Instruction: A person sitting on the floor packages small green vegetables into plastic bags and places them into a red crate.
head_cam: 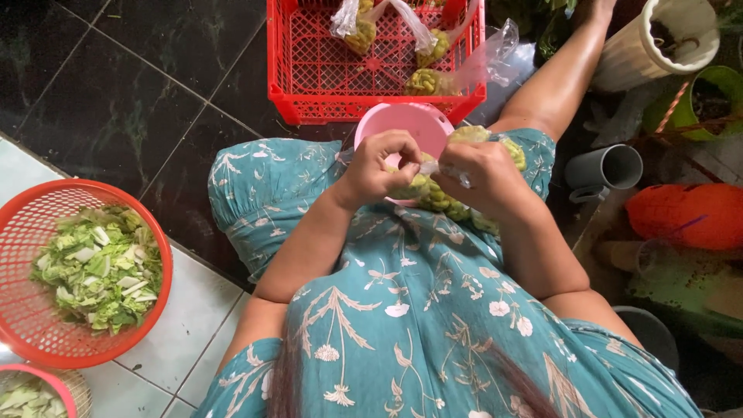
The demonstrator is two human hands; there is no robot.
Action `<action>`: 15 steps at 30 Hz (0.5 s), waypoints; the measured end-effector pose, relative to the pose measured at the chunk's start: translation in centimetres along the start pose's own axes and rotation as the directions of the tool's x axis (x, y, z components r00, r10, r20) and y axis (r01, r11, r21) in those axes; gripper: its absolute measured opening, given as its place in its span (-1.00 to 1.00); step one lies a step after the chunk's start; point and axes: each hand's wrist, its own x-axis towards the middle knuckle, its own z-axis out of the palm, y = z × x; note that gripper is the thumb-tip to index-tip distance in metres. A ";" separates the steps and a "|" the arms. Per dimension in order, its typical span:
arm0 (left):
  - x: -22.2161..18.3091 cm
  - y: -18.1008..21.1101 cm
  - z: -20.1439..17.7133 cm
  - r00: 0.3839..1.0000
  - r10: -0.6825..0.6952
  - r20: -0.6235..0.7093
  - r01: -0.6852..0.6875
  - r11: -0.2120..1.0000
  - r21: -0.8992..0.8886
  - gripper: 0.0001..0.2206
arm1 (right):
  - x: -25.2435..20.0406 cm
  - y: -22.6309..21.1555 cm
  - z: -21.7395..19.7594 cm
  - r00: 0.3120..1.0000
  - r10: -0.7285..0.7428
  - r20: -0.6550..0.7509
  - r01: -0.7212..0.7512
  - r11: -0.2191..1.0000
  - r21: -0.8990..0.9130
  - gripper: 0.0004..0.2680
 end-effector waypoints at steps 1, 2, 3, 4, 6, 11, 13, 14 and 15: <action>0.1 0.4 -0.1 0.999 0.028 0.020 -0.029 0.998 0.052 -0.96 | 0.0 0.0 -0.1 1.000 -0.003 -0.005 0.003 1.000 0.012 -0.92; 0.0 0.7 -0.1 0.998 0.053 0.040 -0.057 0.993 0.101 -0.95 | -0.2 0.0 -0.3 1.000 -0.006 -0.007 0.006 1.000 0.025 -0.94; 0.1 0.5 -0.2 0.998 0.053 0.039 -0.057 0.993 0.101 -0.95 | -0.3 0.0 -0.6 1.000 -0.005 -0.006 0.005 1.000 0.025 -0.94; 0.3 0.2 -0.3 0.993 0.096 0.071 -0.106 0.982 0.158 -0.95 | -0.3 0.0 -0.9 1.000 0.006 -0.014 -0.006 1.000 0.022 -0.93; 0.5 1.0 0.0 0.985 0.139 0.104 -0.158 0.964 0.215 -0.93 | -0.7 0.4 -1.4 1.000 0.015 -0.020 -0.014 1.000 0.018 -0.93; -0.8 -2.9 0.1 0.994 0.101 0.049 -0.109 0.968 0.224 -0.91 | -3.4 3.9 -4.6 0.996 0.067 -0.058 -0.070 0.996 -0.053 -0.70; -1.3 -4.0 -1.3 0.997 0.049 -0.063 -0.024 0.936 0.352 -0.90 | -3.0 6.4 -7.5 0.971 0.008 -0.238 0.011 0.997 0.079 -0.74; -1.5 -4.5 -1.9 0.985 0.012 -0.173 0.070 0.885 0.461 -0.88 | -3.0 7.7 -8.9 0.906 -0.016 -0.422 0.107 0.975 0.194 -0.78; -1.9 -5.1 -2.1 0.985 0.012 -0.172 0.069 0.885 0.461 -0.88 | -1.0 7.0 -9.4 0.906 -0.015 -0.423 0.107 0.975 0.193 -0.78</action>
